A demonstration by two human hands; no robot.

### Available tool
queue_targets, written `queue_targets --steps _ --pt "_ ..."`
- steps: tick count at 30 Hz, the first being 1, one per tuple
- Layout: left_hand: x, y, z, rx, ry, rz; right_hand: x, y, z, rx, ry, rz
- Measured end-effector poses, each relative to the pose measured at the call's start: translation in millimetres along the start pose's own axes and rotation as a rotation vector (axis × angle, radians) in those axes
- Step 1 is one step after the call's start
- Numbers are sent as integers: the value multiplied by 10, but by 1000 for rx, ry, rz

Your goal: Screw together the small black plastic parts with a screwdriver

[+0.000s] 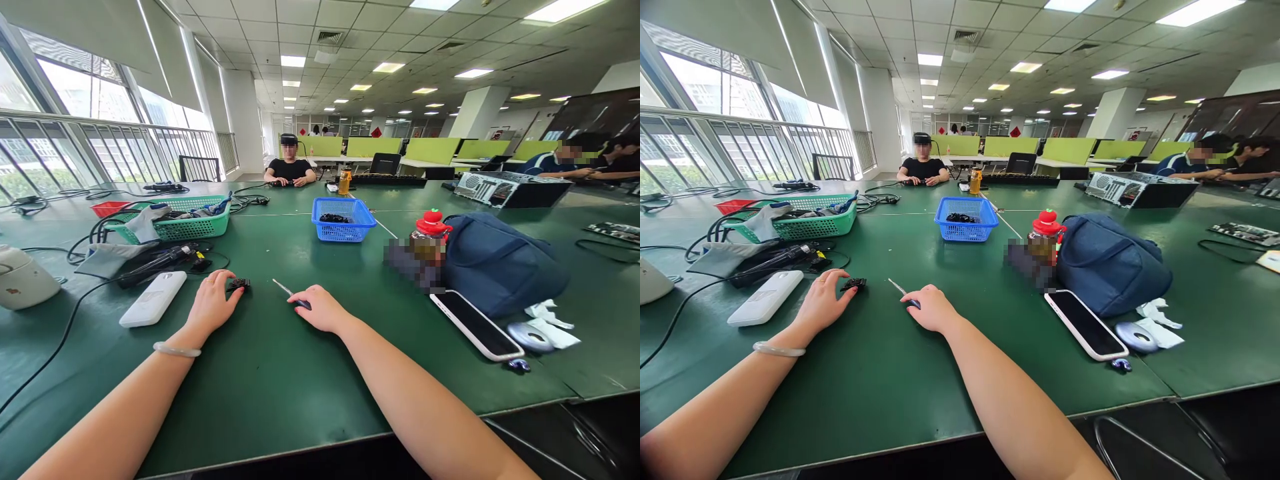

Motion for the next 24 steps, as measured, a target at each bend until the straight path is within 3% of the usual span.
queue_targets --steps 3,8,15,24 --pt "141 106 -58 96 -101 146 -7 3 -8 0 7 -11" --pt "206 212 -131 254 -146 260 -13 2 -17 1 6 -19" --pt "198 147 -146 199 -126 304 -44 9 -20 1 0 -30" --pt "157 107 -123 157 -126 174 -31 -11 -24 3 -5 -52"
Point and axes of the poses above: each hand's wrist, its own z-axis away from the middle knuckle, its own y-axis out of the palm, x = y × z, the point moved 5 cm from there along -z, towards the middle knuckle, and after that the axes turned 10 degrees about -y, right-handed, at the moved point
